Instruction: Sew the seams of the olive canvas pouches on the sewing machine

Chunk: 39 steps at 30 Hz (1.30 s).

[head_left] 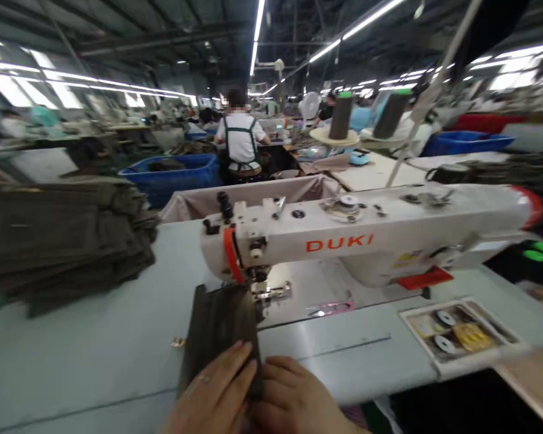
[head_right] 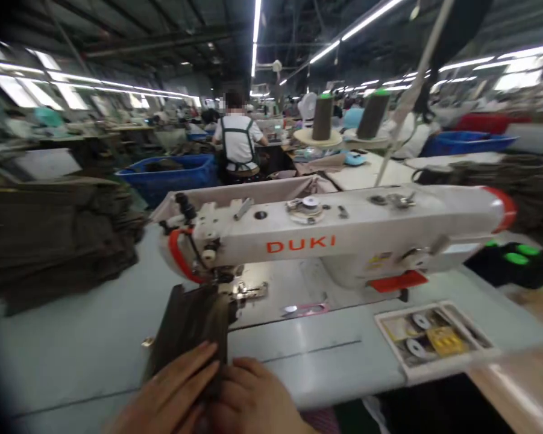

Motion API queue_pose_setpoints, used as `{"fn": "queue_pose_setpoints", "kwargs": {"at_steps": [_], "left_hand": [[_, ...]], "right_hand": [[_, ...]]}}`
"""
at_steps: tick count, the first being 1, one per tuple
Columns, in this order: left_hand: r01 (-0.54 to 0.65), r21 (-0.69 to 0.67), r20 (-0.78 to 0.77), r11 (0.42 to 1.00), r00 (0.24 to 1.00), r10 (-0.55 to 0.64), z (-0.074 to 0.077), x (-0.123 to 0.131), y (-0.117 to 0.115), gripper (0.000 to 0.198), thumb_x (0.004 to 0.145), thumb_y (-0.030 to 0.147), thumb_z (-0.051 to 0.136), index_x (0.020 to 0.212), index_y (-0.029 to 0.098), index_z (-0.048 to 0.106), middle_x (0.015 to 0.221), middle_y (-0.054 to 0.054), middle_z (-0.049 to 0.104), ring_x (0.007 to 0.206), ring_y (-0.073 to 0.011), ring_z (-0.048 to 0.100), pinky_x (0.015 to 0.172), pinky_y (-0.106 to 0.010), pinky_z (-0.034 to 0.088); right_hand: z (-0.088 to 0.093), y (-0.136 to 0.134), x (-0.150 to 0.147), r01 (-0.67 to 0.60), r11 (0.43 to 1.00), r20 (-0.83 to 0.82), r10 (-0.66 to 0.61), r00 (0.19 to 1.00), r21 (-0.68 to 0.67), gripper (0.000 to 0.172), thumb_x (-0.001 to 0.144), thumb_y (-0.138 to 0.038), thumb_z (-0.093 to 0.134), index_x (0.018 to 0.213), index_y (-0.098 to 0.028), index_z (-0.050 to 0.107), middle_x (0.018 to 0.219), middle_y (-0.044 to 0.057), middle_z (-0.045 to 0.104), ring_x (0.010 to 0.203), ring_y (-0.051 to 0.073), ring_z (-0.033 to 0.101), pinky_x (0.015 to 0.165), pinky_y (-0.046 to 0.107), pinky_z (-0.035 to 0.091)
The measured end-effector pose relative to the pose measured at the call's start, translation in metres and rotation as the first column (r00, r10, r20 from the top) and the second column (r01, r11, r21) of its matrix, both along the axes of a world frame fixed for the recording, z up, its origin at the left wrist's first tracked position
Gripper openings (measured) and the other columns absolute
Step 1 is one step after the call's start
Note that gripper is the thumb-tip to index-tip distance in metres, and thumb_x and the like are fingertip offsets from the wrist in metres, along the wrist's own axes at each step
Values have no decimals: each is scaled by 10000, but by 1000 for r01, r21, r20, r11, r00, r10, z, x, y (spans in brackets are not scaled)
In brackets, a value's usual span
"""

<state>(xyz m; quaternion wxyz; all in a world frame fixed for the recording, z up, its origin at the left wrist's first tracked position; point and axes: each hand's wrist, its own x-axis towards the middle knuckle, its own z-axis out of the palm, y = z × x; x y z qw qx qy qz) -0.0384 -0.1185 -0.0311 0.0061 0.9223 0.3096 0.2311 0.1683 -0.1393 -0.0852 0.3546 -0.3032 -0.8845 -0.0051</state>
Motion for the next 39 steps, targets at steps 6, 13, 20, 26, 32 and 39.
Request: {"fn": "queue_pose_setpoints", "kwargs": {"at_steps": [6,13,20,26,32,39], "left_hand": [[-2,-73,-66,997,998,-3,-1,2,-10,327,936,101,434,1233,154,559,1190,-79,662,1144,-196,602,970,-315,536],[-23,-206,4,978,1000,24,-2,2,-19,254,931,103,518,1157,181,601,1131,-90,622,1076,-231,565,931,-399,512],[-12,-287,-62,958,998,-6,3,3,-22,293,962,117,453,1217,204,567,974,-66,608,914,-217,535,834,-401,478],[13,-317,-99,948,994,-47,12,11,-22,233,954,114,461,1143,156,591,1063,-78,598,981,-227,508,896,-399,455],[113,-285,29,952,994,-109,-3,8,-17,210,971,146,431,1101,137,596,1011,-78,629,905,-192,545,831,-335,480],[176,-235,102,956,983,-155,4,2,4,206,976,145,404,975,154,610,940,-55,678,811,-158,587,762,-300,494]], "right_hand": [[22,-23,5,91,966,-152,-130,980,-242,206,916,-129,471,1031,-176,636,943,68,676,890,193,605,808,319,533],[36,-26,14,4,959,-179,-57,982,-285,209,920,-108,469,1007,-161,652,885,74,665,880,209,585,812,337,522],[34,-29,20,12,962,-191,-67,979,-274,238,887,-86,517,1079,-155,639,895,77,671,862,218,572,795,370,522],[37,-27,19,17,954,-149,-65,987,-299,192,897,-92,499,988,-157,655,862,74,675,840,210,579,759,364,524],[32,-21,17,36,990,-148,-56,987,-135,214,953,-126,465,1050,-140,655,1037,72,700,950,173,615,821,314,507],[11,-4,6,89,995,-145,-81,986,49,269,993,-163,426,974,-199,692,950,-12,729,830,140,628,766,290,484]]}}
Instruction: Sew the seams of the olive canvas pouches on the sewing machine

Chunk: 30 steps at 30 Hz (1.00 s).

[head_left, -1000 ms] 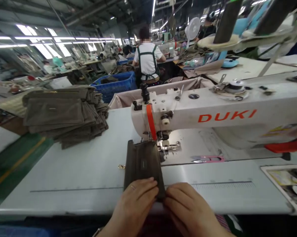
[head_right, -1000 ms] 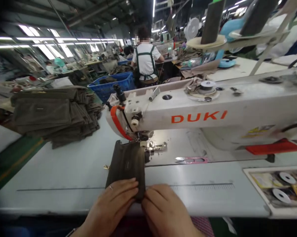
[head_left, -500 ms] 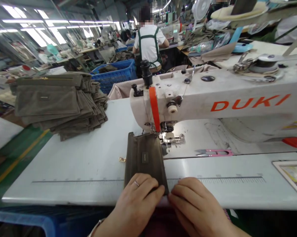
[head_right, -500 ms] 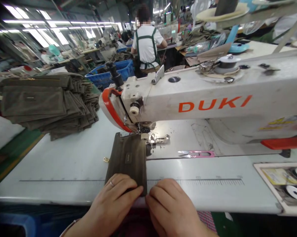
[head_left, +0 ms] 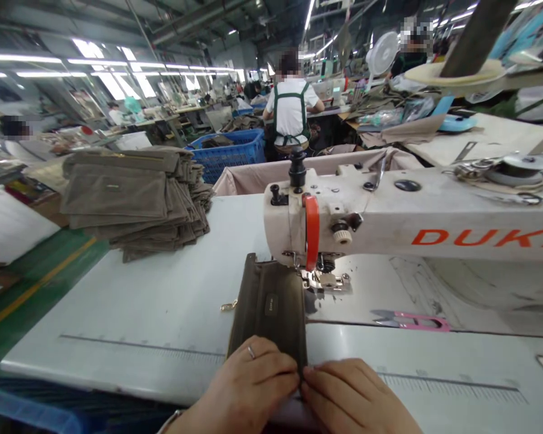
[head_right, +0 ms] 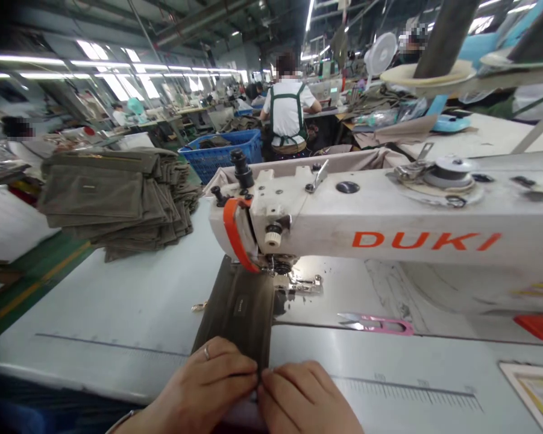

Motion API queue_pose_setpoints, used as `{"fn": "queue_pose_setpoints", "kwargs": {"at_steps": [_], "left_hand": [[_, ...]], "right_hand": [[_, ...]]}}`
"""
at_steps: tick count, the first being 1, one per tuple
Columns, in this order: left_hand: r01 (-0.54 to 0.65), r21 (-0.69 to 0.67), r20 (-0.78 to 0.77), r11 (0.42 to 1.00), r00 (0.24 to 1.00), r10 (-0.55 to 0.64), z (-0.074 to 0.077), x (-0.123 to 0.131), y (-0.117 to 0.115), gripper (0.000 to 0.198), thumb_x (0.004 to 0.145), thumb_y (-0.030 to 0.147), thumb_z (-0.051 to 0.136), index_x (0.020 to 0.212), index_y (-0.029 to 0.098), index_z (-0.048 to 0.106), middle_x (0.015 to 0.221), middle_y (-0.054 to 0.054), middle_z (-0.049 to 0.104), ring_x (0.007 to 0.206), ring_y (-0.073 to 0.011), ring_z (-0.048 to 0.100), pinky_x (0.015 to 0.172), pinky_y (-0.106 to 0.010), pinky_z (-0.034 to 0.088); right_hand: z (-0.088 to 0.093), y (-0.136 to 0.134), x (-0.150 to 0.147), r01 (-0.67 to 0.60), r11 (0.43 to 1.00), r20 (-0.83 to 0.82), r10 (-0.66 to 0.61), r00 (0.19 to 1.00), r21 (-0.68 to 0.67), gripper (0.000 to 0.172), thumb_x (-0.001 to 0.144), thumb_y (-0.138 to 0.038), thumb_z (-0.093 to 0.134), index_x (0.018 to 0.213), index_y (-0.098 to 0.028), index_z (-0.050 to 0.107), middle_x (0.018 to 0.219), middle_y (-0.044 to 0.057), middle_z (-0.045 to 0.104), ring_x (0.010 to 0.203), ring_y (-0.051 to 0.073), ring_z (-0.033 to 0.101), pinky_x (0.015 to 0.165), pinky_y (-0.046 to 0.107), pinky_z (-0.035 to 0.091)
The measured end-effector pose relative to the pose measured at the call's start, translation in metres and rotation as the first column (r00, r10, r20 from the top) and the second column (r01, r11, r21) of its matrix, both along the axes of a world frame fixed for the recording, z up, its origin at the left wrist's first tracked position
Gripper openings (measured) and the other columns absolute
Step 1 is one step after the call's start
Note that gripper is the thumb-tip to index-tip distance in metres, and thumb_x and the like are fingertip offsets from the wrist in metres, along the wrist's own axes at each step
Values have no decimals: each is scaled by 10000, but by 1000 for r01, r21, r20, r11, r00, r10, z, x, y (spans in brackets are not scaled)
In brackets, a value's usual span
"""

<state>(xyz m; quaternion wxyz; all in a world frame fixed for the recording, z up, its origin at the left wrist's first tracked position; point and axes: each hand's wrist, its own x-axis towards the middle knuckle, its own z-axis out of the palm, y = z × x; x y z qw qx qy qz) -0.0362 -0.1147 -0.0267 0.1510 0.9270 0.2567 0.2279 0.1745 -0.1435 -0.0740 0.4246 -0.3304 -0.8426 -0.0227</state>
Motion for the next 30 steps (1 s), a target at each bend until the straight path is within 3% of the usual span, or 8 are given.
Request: {"fn": "queue_pose_setpoints", "kwargs": {"at_steps": [6,19,25,30], "left_hand": [[11,-15,-24,1000,1000,-11,11,3,18,193,968,128,420,1000,162,608,981,-53,679,844,-153,606,780,-299,506],[90,39,-55,995,995,-88,0,-1,61,212,955,92,467,1119,132,594,1105,-46,680,1019,-147,604,952,-306,462],[110,86,-64,990,992,-105,-1,-1,78,225,940,91,469,1114,129,606,1106,-57,694,1041,-161,617,971,-317,475],[91,107,-42,990,995,-87,-6,-1,93,237,936,82,468,1113,145,612,1103,-35,703,1040,-148,620,994,-302,466]], "right_hand": [[6,13,2,-10,999,5,10,1000,-52,295,1005,-183,388,1026,-178,682,959,23,729,794,153,626,719,296,511],[28,38,7,-36,960,131,75,989,-279,294,880,-100,487,1128,-156,634,1066,77,691,892,228,629,772,356,563],[40,53,5,-2,920,159,70,985,-391,264,858,-101,518,1084,-175,633,1051,70,679,880,236,617,771,382,565],[48,67,8,39,872,206,71,976,-488,285,862,-151,515,1119,-210,623,1107,45,665,974,255,609,865,451,541]]}}
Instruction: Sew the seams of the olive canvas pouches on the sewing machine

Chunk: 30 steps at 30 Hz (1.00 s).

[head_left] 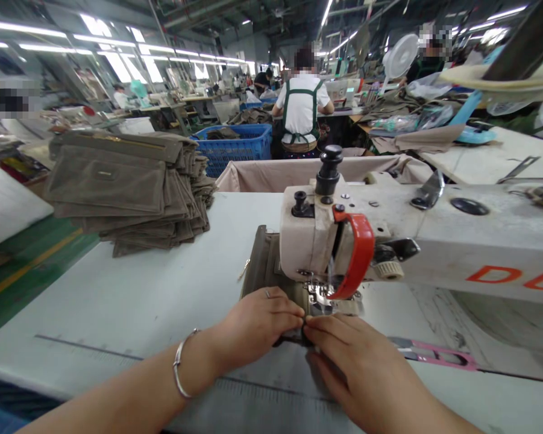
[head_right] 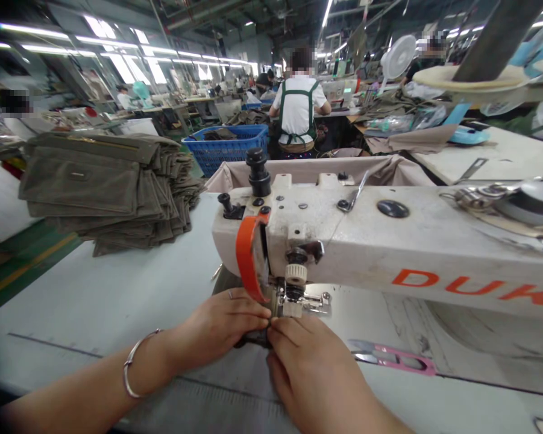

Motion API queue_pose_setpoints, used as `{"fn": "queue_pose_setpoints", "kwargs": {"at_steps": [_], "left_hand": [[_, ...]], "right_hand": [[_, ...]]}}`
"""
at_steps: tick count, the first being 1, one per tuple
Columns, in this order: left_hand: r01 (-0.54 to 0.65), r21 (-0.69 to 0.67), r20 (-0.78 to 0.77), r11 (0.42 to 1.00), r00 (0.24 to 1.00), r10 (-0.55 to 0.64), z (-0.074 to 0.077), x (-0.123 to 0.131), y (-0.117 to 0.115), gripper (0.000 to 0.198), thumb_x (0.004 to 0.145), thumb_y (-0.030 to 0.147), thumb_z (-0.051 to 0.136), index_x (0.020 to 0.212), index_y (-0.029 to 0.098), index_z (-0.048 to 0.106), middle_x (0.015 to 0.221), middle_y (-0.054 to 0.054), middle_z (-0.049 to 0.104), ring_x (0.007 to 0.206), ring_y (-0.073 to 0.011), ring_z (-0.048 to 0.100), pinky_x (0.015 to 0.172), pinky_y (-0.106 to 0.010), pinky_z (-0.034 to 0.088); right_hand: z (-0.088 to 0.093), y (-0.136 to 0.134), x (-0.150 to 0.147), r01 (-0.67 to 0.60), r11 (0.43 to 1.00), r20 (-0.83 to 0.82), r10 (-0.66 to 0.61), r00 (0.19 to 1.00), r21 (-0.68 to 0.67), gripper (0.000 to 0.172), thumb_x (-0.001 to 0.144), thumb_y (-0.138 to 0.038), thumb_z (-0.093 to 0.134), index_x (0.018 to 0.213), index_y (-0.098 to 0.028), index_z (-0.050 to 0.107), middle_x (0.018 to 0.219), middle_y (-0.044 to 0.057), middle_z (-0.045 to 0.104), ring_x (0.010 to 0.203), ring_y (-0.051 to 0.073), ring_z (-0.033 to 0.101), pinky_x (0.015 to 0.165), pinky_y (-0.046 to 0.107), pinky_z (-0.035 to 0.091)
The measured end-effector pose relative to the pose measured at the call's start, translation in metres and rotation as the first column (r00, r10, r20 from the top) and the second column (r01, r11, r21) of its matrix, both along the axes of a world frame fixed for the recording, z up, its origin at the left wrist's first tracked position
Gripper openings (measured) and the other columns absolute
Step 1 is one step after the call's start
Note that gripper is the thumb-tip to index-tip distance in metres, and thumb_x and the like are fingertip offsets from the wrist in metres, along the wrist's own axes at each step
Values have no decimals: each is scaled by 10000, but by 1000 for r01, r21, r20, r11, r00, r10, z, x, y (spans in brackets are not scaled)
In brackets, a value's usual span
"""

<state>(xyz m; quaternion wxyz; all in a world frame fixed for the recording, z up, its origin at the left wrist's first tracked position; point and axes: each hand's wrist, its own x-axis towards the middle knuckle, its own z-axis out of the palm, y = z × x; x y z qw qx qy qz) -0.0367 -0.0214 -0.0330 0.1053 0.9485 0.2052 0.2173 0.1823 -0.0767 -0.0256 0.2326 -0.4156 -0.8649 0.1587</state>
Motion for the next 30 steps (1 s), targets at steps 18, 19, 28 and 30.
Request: {"fn": "queue_pose_setpoints", "kwargs": {"at_steps": [18,19,28,30], "left_hand": [[-132,34,-109,991,985,135,3,12,44,191,942,121,481,1011,182,649,1093,-21,696,1116,-183,594,1062,-354,409],[-141,26,-123,990,982,143,2,12,45,188,943,130,483,998,192,652,1080,-15,698,1100,-183,599,1052,-357,417],[-176,32,-136,984,974,179,-4,8,46,209,938,150,497,1044,213,666,1150,-8,679,1133,-187,582,1045,-367,429],[-189,24,-104,982,976,191,-3,8,43,198,921,155,526,1038,214,675,1126,-9,691,1104,-193,602,1017,-367,456]], "right_hand": [[-15,19,-1,63,990,-24,-60,998,126,268,890,-141,470,1078,-183,656,1080,75,681,960,281,609,825,464,553],[-15,19,-1,67,991,-23,-64,998,118,268,887,-142,472,1076,-186,657,1079,76,681,960,283,608,822,464,552],[-13,22,-2,45,993,-43,-40,998,113,254,900,-149,477,1077,-182,656,1087,67,681,1012,256,600,901,433,521],[-13,22,-2,36,994,-21,-34,999,107,249,903,-152,479,1071,-179,661,1079,71,684,1011,254,604,898,436,521]]}}
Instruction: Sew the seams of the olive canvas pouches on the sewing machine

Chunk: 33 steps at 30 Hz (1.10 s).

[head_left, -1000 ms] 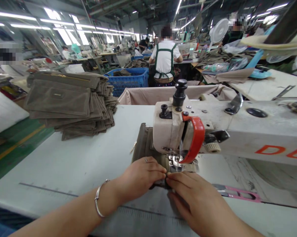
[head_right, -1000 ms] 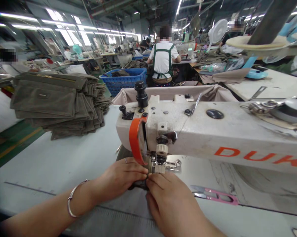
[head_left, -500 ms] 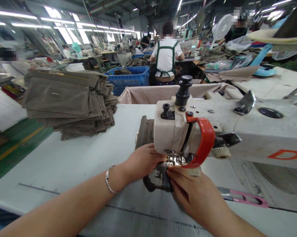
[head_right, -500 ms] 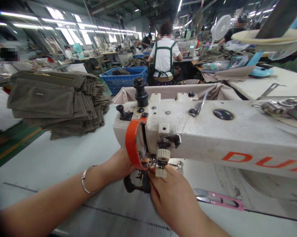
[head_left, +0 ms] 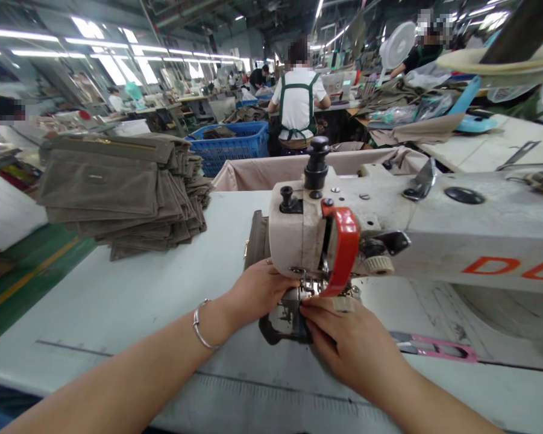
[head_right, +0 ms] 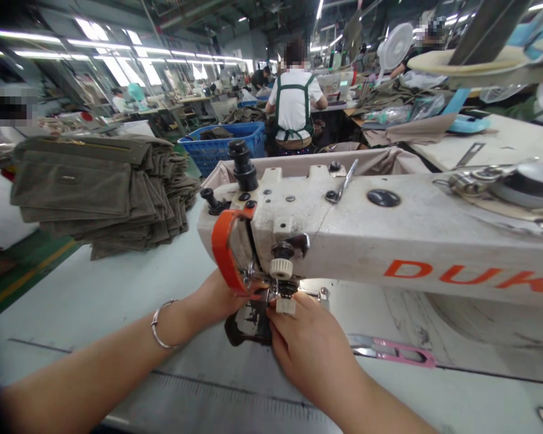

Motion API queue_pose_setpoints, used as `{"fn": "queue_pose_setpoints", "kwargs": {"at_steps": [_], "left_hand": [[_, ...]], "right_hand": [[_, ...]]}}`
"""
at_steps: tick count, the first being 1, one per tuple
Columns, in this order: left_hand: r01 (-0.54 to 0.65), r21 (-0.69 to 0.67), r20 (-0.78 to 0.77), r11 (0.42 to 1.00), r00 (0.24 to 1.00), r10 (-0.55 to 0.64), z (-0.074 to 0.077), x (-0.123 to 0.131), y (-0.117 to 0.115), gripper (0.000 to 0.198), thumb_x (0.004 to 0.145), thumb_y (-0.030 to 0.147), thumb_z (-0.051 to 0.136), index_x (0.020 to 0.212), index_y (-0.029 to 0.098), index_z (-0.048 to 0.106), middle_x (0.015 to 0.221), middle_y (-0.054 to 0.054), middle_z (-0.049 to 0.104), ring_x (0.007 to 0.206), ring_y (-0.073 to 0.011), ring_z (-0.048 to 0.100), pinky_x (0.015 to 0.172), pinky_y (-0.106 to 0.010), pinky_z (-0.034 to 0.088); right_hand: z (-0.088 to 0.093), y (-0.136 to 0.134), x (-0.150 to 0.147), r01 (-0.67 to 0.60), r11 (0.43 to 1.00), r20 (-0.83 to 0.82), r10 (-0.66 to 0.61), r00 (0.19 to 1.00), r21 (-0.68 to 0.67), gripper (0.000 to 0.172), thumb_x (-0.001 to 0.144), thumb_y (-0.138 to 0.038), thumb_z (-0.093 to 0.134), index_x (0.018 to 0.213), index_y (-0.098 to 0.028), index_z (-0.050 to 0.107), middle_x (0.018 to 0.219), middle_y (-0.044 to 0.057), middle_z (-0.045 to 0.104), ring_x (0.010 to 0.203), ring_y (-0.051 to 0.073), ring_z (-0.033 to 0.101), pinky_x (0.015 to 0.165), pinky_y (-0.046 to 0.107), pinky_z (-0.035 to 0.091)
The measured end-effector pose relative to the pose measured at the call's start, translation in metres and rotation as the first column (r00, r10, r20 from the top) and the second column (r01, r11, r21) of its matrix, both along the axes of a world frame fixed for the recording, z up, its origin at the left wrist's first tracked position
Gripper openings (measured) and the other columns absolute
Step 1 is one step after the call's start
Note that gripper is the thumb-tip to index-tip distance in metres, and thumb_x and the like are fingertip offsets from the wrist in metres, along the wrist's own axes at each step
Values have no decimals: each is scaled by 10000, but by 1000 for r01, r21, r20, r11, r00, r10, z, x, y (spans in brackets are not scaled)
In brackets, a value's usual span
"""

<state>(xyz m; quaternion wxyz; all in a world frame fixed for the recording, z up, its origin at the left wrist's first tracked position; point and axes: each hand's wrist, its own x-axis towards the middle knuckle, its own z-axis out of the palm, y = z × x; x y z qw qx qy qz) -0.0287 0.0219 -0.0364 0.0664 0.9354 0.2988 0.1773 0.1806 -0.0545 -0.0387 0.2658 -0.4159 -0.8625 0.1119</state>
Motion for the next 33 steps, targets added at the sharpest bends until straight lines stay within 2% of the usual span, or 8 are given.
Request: {"fn": "queue_pose_setpoints", "kwargs": {"at_steps": [4,11,15,17,20,22,27,33], "left_hand": [[-53,-15,55,998,997,54,4,1,-6,188,905,146,541,1000,210,690,1044,-10,713,1030,-193,633,956,-358,497],[-137,-48,-3,989,991,137,13,9,-13,192,890,113,534,950,200,694,992,-31,707,982,-228,636,894,-398,522],[-271,-258,-30,927,962,272,31,9,-46,190,852,183,640,1042,196,641,1021,-42,663,982,-218,618,878,-374,542],[-295,-350,-71,889,955,289,38,4,-68,346,793,309,732,1097,194,613,1114,-67,612,1032,-238,591,889,-395,549],[-252,-345,-150,904,966,213,39,-5,-96,616,705,405,802,1232,199,557,1296,-107,506,1185,-306,496,998,-497,486],[-229,-302,-184,925,966,179,35,-7,-106,694,706,377,807,1306,199,508,1343,-119,477,1238,-334,445,1029,-540,452],[-170,-212,-97,962,984,152,24,2,-111,471,827,194,682,1271,174,528,1305,-108,527,1218,-291,459,1053,-500,444],[-46,-133,39,990,998,51,19,14,-113,330,877,168,592,1205,131,572,1178,-97,631,1083,-255,566,979,-426,513]], "right_hand": [[1,0,0,-7,1000,27,7,1000,-9,255,915,-147,465,1065,-163,671,1051,84,687,1021,241,606,907,431,512],[1,0,1,-2,1000,20,3,1000,-16,261,919,-168,473,1087,-178,672,1057,84,688,1031,237,603,911,433,499],[6,1,11,-95,993,-3,95,995,-73,243,891,-147,520,1062,-207,681,1075,48,694,1005,209,615,931,393,481],[9,1,16,-144,986,-4,144,990,-85,253,869,-127,551,1062,-226,682,1071,24,699,992,196,619,930,375,475],[11,1,21,-169,984,34,171,985,-65,263,847,-121,585,1053,-247,689,1054,8,702,1007,200,612,906,371,475],[10,0,21,-176,983,56,179,982,-56,274,828,-119,602,1043,-260,695,1059,5,694,1003,198,608,892,369,473],[13,-3,20,-205,972,56,212,976,-111,245,813,-120,592,985,-259,697,1059,0,671,940,187,601,842,370,465],[17,-5,21,-198,965,20,204,979,-172,242,844,-91,533,994,-227,666,1030,13,671,937,201,589,847,387,458]]}}
